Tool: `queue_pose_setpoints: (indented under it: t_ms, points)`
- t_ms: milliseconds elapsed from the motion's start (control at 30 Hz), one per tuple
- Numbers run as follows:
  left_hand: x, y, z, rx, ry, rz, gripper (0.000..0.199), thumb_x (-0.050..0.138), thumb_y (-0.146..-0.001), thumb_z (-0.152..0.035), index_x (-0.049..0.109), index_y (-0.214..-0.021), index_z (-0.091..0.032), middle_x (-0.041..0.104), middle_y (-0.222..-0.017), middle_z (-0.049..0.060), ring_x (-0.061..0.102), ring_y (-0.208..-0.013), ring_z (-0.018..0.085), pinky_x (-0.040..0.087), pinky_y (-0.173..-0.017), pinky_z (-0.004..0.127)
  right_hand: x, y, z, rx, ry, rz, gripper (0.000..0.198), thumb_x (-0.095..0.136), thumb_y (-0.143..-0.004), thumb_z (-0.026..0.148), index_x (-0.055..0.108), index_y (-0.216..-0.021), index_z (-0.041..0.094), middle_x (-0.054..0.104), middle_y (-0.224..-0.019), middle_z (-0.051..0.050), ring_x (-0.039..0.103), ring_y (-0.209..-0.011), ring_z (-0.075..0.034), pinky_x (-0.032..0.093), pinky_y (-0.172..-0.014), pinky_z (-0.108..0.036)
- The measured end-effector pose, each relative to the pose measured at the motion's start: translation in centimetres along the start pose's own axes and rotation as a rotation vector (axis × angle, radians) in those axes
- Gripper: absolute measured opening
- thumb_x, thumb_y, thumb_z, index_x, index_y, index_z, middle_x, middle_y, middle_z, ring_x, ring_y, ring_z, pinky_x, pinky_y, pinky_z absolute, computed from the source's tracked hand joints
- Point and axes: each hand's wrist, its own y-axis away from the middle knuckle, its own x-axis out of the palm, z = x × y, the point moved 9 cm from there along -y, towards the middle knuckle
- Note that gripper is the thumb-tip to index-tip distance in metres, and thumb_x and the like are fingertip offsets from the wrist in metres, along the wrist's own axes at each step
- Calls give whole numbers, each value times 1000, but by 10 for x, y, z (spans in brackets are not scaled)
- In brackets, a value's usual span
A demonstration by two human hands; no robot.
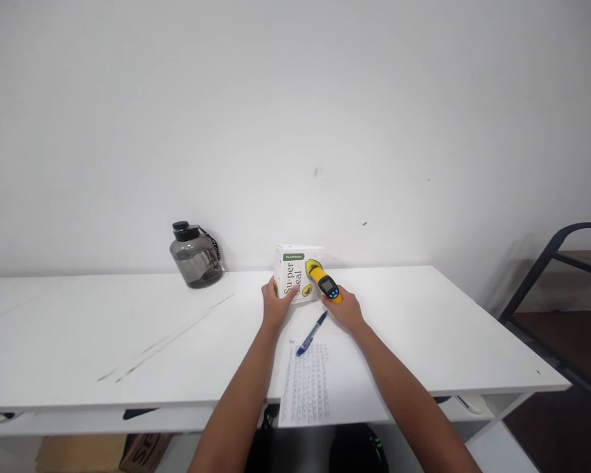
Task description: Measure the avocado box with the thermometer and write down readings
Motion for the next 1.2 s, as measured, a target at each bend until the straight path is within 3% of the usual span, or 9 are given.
queue_pose_setpoints:
  t_ms: [233, 533, 1200]
  points:
    - [5, 4, -2, -9, 107, -4, 55, 81, -77, -46, 52, -117, -23, 44, -123, 8, 53, -126, 27, 44, -113, 49, -6, 3, 7, -57, -10, -51, 34, 68, -79, 48, 73, -106, 28, 74, -83, -1, 68, -77, -22, 51, -73, -33]
    - [-4, 15, -33, 225, 139, -83, 65, 79, -76, -47, 43, -126, -24, 41, -124, 8, 50, -125, 28, 45, -111, 51, -22, 10, 25, -146, -180, -128, 43, 70, -74, 50, 73, -107, 23, 74, -81, -1, 66, -73, -21, 54, -74, -34]
    - [-6, 20, -44, 261, 152, -43, 67, 77, -74, -49, 45, -126, -21, 46, -119, 9, 56, -117, 27, 52, -101, 45, -18, 6, 18, -128, -192, -58, 41, 68, -70, 45, 74, -103, 22, 68, -74, 1, 58, -67, -18, 51, -68, -31]
